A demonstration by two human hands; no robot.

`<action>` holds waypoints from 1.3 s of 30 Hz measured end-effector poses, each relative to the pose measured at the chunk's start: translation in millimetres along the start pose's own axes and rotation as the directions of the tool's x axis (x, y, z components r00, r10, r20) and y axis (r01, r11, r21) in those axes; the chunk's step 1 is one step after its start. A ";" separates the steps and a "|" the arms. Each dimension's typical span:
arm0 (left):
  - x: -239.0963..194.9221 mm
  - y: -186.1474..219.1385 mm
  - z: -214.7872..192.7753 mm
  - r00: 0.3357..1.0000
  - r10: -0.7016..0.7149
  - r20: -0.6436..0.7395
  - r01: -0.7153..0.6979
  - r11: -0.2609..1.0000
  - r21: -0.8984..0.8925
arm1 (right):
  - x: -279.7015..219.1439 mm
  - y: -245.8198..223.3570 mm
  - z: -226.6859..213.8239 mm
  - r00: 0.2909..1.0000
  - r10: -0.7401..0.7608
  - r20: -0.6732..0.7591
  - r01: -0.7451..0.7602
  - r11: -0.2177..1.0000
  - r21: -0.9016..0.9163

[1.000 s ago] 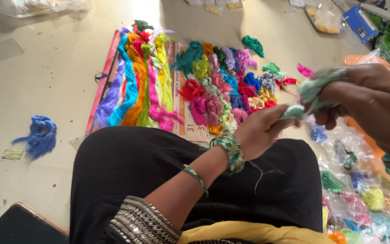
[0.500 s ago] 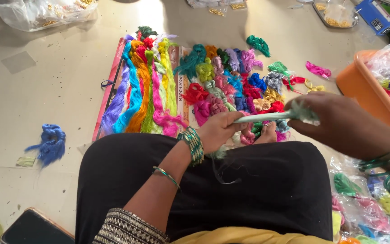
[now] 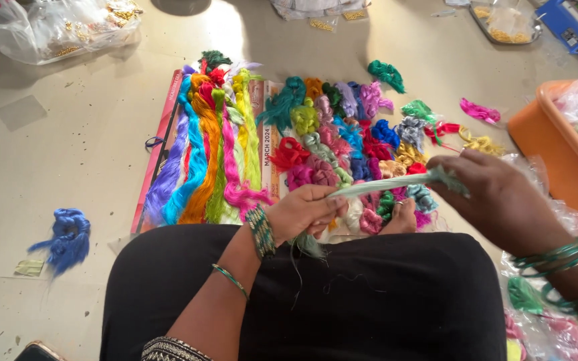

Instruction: The recorder is twisting and organizing individual bundles of colored embroidery silk on the floor.

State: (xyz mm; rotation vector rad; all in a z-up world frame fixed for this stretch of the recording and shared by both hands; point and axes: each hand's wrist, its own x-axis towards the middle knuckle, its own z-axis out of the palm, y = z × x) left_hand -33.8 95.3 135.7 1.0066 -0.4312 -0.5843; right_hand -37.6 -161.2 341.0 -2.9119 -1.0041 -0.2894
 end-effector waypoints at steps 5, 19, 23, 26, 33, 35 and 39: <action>-12.0 22.5 0.1 0.998 -0.027 -0.048 0.015 0.969 -0.247 | -14.6 -4.5 31.1 0.988 0.144 0.050 -0.149 0.981 0.121; 3.5 11.3 23.6 0.922 -0.106 -0.373 -0.121 0.835 -0.536 | -34.6 -83.2 47.8 0.984 -0.170 0.060 0.165 0.983 0.079; 5.9 9.1 23.0 0.954 0.005 -0.301 -0.104 0.944 -0.314 | 1.5 -52.8 16.9 0.883 -0.466 0.064 0.470 0.871 -0.141; -1.3 22.1 23.9 0.967 0.042 -0.250 -0.104 0.965 -0.239 | 38.7 -39.9 2.0 0.862 -0.495 0.111 0.506 0.819 -0.269; -17.8 43.8 22.2 0.980 0.003 -0.199 -0.073 0.936 -0.343 | 80.2 -44.5 51.1 0.896 -0.387 -0.219 0.381 0.922 -0.069; -19.1 44.6 18.1 0.979 0.002 -0.204 -0.065 0.951 -0.304 | 83.4 -50.2 74.1 0.909 -0.325 -0.262 0.344 0.939 0.029; -11.8 27.4 8.8 0.976 0.003 -0.217 -0.057 0.968 -0.245 | 77.6 -40.9 115.8 0.996 0.029 -0.083 0.016 0.872 0.489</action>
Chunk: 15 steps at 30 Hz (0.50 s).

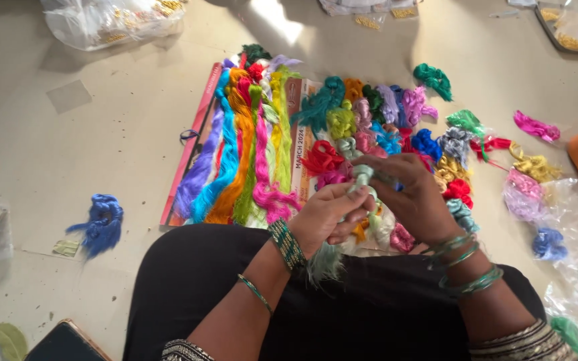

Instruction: The recorder is twisting and organizing individual bundles of colored embroidery silk on the floor.

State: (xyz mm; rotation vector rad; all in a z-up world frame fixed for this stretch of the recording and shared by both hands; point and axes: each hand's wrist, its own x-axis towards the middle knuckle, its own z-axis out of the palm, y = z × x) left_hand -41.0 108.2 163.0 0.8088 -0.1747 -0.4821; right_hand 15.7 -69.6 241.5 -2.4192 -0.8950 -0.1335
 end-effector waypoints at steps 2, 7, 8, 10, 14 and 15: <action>8.1 -3.6 -0.3 1.000 0.004 -0.030 -0.004 1.000 -0.027 | -2.9 18.2 -12.2 0.994 0.011 0.106 -0.045 0.944 0.326; 9.0 -2.4 -7.3 0.990 0.025 -0.135 -0.041 0.992 -0.116 | -11.0 23.5 -31.5 0.978 0.197 -0.069 -0.143 0.876 0.461; 8.0 -1.6 -6.2 0.990 0.035 -0.139 -0.056 0.988 -0.145 | -11.6 19.7 -30.6 0.928 0.367 0.056 -0.340 0.777 0.530; 10.7 -3.9 -2.5 0.991 0.038 -0.131 -0.062 0.982 -0.181 | -12.5 3.9 -26.2 0.832 0.522 0.186 -0.526 0.638 0.563; 6.2 -1.0 0.9 0.988 0.033 -0.150 -0.065 0.974 -0.219 | -7.8 -19.0 -6.0 0.798 0.371 0.475 -0.590 0.320 0.741; 3.4 2.9 1.9 0.989 0.029 -0.148 -0.061 0.975 -0.216 | -7.7 -17.6 -2.6 0.826 0.326 0.461 -0.548 0.268 0.793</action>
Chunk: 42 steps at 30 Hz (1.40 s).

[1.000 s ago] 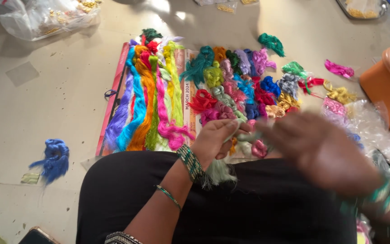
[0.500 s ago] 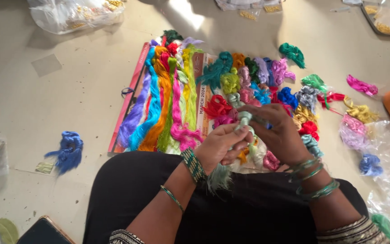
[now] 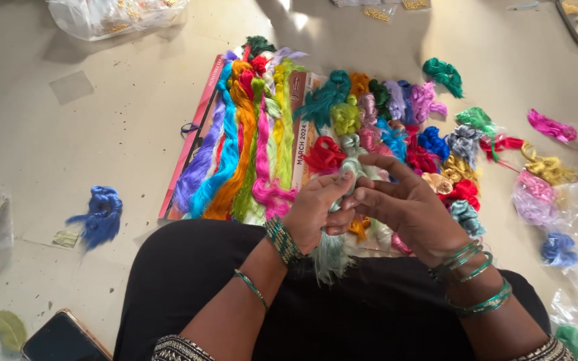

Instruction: The recorder is twisting and organizing individual bundles of colored embroidery silk on the floor.

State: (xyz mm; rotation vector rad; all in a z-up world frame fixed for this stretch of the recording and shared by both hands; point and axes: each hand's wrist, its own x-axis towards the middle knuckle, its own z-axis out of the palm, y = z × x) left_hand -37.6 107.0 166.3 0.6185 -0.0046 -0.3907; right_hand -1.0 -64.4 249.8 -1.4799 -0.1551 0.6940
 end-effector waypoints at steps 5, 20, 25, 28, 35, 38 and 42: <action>1.0 1.9 0.3 0.998 -0.010 0.069 0.008 1.000 0.029 | 5.3 11.3 -15.3 0.999 0.048 -0.025 -0.044 0.988 0.147; -1.1 6.3 -2.5 0.997 -0.042 0.059 0.039 0.998 0.043 | 8.2 20.6 -21.6 0.994 -0.107 -0.022 0.109 0.991 0.084; -3.6 5.0 -3.9 0.992 -0.030 0.119 0.034 0.999 -0.027 | 5.4 16.8 -23.0 0.993 -0.113 -0.040 0.114 0.992 0.046; -3.5 5.7 -3.9 0.988 -0.035 0.151 0.043 0.998 -0.051 | 3.5 14.4 -23.4 0.992 -0.116 -0.052 0.116 0.993 -0.006; 9.8 -12.2 -7.1 0.998 0.013 -0.068 0.000 0.982 0.189 | 5.1 19.2 -25.2 0.986 -0.162 -0.050 0.161 0.987 -0.025; 27.5 -37.0 -31.6 0.983 0.168 -0.075 -0.129 0.921 0.367 | 4.5 21.0 -26.9 0.981 -0.193 -0.030 0.194 0.981 0.014; 41.7 -60.7 -55.7 0.922 0.354 0.155 -0.380 0.758 0.530 | 1.3 15.7 -22.1 0.986 -0.163 -0.035 0.167 0.977 0.132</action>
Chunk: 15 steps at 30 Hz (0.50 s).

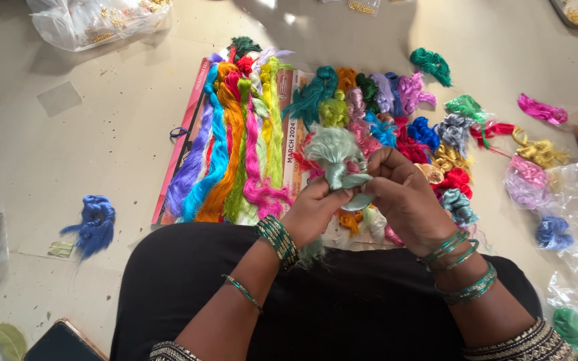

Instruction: The recorder is twisting and organizing individual bundles of colored embroidery silk on the floor.

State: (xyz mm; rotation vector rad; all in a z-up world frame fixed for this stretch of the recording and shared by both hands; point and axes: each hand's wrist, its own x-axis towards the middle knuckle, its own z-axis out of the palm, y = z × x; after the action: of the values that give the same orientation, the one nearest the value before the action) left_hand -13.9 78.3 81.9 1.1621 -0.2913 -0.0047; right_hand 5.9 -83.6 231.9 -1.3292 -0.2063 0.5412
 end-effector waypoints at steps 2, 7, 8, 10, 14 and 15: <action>1.0 7.3 3.1 0.995 -0.101 -0.010 0.100 0.995 -0.023 | 0.3 1.7 -1.9 1.000 0.017 -0.013 -0.017 1.000 0.023; 2.0 31.4 9.8 0.897 -0.432 -0.096 0.427 0.902 -0.069 | 3.0 3.5 -0.7 0.997 0.078 -0.016 -0.076 0.993 0.085; 2.3 27.8 9.3 0.880 -0.460 -0.121 0.449 0.887 -0.109 | 3.5 4.6 -1.9 0.996 0.088 -0.009 -0.086 0.990 0.112; 2.8 25.9 8.7 0.861 -0.487 -0.144 0.467 0.871 -0.152 | 4.2 4.6 -0.9 0.995 0.099 -0.001 -0.097 0.986 0.136; -0.3 25.7 6.5 0.901 -0.382 -0.205 0.394 0.919 0.022 | 5.0 2.7 6.2 0.976 0.213 0.040 -0.212 0.977 -0.034; -1.2 24.0 5.7 0.931 -0.305 -0.202 0.336 0.931 0.143 | 5.3 2.6 7.1 0.974 0.219 0.058 -0.209 0.967 -0.148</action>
State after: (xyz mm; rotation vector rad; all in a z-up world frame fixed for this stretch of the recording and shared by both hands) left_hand -19.8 83.0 105.4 1.3661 0.0611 -0.1673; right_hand 6.7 -74.5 230.3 -1.4804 -0.1649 0.7711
